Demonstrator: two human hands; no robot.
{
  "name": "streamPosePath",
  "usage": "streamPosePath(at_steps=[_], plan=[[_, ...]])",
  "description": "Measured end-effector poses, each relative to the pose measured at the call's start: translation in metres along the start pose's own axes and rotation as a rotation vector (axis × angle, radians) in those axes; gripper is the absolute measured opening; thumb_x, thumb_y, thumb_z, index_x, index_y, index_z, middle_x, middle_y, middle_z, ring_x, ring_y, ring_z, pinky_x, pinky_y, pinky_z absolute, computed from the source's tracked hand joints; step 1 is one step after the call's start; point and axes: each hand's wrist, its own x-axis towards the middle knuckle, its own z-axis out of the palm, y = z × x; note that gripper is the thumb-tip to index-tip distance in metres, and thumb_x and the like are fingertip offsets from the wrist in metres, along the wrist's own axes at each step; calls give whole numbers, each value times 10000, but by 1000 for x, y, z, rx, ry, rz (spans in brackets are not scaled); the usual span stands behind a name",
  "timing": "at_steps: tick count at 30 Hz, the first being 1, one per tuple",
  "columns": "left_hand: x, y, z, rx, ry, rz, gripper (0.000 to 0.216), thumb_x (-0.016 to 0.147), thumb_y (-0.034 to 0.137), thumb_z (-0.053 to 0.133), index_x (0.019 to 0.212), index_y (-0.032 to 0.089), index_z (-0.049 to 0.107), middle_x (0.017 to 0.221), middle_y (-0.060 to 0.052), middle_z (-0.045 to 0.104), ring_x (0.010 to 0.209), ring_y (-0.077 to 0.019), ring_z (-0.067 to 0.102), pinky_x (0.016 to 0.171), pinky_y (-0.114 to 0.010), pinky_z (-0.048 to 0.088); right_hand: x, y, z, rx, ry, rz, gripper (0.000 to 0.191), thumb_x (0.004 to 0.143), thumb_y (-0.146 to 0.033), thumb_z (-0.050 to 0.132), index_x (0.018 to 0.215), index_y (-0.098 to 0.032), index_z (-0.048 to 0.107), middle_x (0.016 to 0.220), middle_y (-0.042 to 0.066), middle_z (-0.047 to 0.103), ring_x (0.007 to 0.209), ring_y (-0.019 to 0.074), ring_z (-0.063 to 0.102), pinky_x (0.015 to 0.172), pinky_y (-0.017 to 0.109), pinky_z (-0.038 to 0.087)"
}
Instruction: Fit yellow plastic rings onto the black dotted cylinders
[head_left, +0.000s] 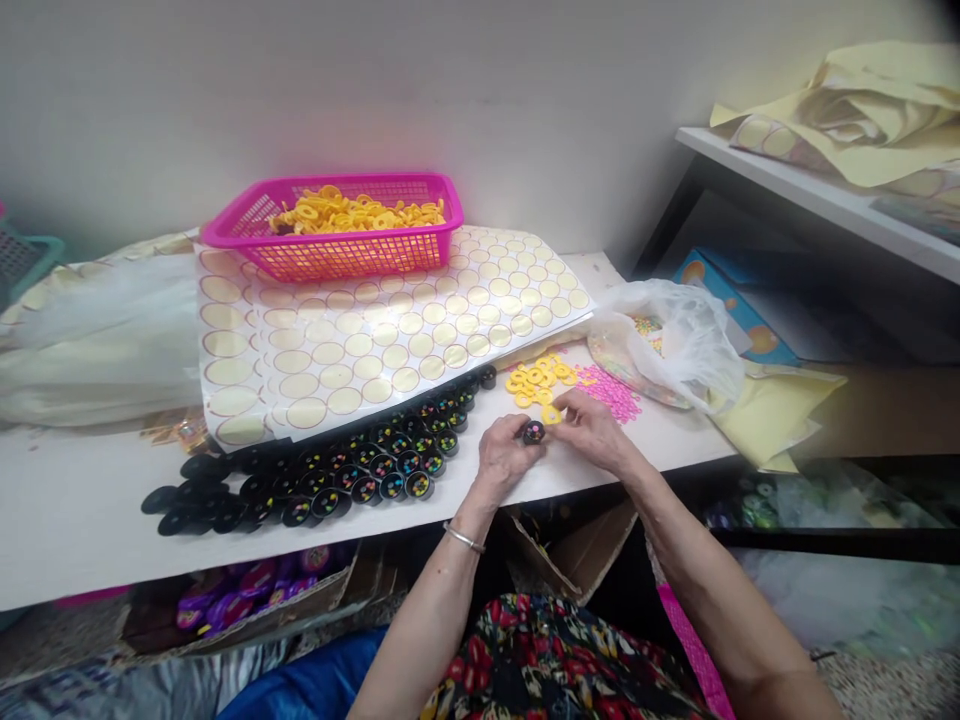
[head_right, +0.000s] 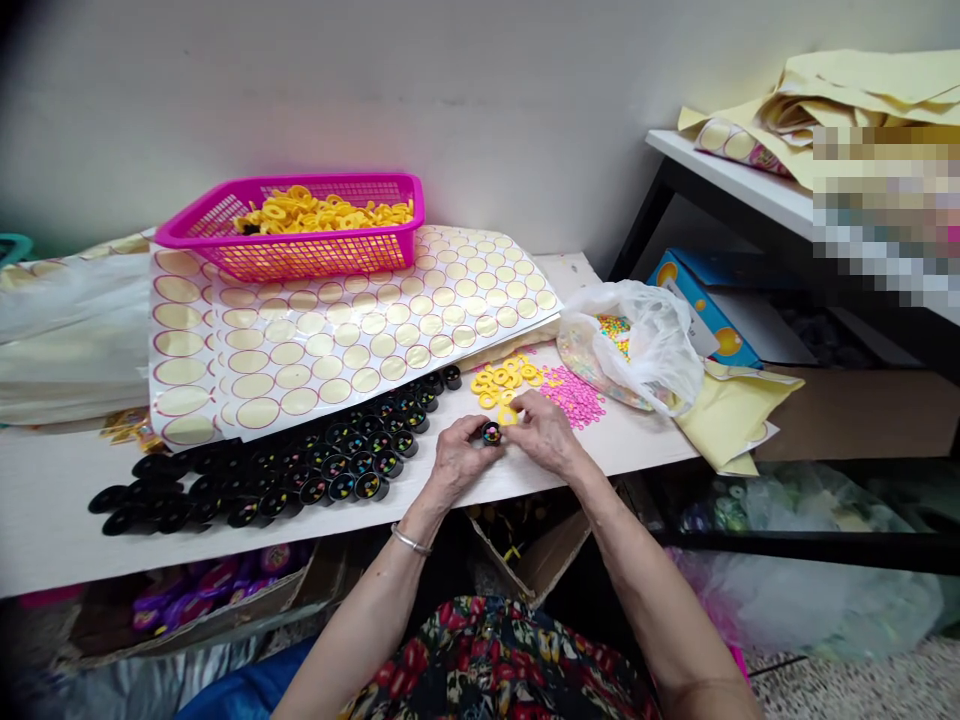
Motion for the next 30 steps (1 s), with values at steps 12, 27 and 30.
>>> streamPosePath(at_steps=[12,27,30], plan=[[-5,-4,-10,-291,122,-113,258,695,109,456,861,158,648,814,-26,650,726,-120,576,701,-232,465,-4,-22,13,-260,-145,-102,116,776,-274,502,819,-176,548,802,9,531,698,122,481,592,215,301],[2,20,-6,-352,56,-288,348,728,452,557,680,136,697,639,-24,636,623,-124,542,566,-211,388,-5,-15,25,550,-154,219,227,688,-339,588,803,-144,597,560,-30,541,486,87,466,483,206,350],[-1,22,-4,-357,73,-294,347,730,454,561,666,135,684,631,-17,619,591,-110,517,556,-209,383,-8,-13,41,787,-39,406,329,722,-455,527,766,-134,584,448,-33,515,372,78,442,397,195,335]])
